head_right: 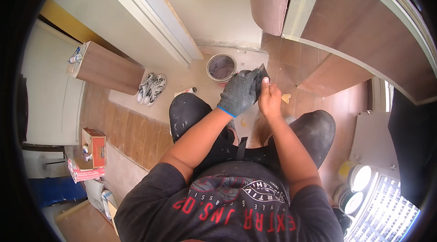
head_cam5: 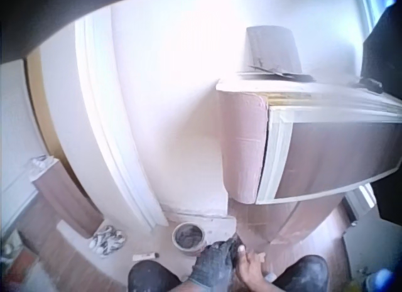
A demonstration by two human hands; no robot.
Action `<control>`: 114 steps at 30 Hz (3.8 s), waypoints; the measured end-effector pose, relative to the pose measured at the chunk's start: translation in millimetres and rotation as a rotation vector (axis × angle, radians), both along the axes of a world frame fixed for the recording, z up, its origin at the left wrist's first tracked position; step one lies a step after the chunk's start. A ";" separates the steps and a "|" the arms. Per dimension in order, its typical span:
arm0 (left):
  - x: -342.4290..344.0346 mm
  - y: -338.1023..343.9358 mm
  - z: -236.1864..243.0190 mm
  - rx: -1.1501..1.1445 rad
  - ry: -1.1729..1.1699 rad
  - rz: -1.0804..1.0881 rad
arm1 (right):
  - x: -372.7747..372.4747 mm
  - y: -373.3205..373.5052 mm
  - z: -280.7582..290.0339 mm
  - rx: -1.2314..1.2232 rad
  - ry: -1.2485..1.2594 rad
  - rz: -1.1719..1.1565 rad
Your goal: Applying wood filler or putty to the edges and corners of a wooden cabinet using putty knives.
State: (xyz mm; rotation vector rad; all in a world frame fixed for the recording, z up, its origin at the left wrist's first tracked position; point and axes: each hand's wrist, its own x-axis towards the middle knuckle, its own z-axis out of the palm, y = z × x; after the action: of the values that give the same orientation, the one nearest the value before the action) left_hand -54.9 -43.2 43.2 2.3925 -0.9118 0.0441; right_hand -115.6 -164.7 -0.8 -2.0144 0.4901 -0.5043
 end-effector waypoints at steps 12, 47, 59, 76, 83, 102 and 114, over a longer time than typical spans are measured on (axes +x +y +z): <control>-15.9 25.5 2.1 -0.532 -0.120 -0.107 | 19.4 -56.0 -13.7 1.580 0.014 0.134; 47.1 35.5 -38.2 -1.369 1.023 0.259 | -5.6 -20.7 15.7 1.473 0.174 0.339; 18.5 6.2 -79.1 -0.973 1.407 0.087 | -12.8 2.2 14.4 1.608 0.303 0.257; 7.8 35.0 27.4 -0.163 -0.148 -0.046 | 13.9 -53.7 -11.0 0.718 -0.118 -0.429; 5.0 20.0 4.8 0.115 -0.184 -0.036 | 0.6 -25.6 14.9 0.302 0.172 -0.032; 33.4 38.6 -39.3 -0.747 0.958 0.376 | -17.2 -3.3 29.8 -0.194 -0.089 0.184; 37.1 42.2 -43.9 -0.852 1.274 0.399 | -18.7 -4.5 35.5 0.023 -0.023 0.087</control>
State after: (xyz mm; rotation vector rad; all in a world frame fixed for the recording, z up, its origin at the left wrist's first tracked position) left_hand -17.8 -1.0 -0.7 1.2955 0.2006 -0.7006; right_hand -134.3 -169.2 34.7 -1.9964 0.3904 -0.4656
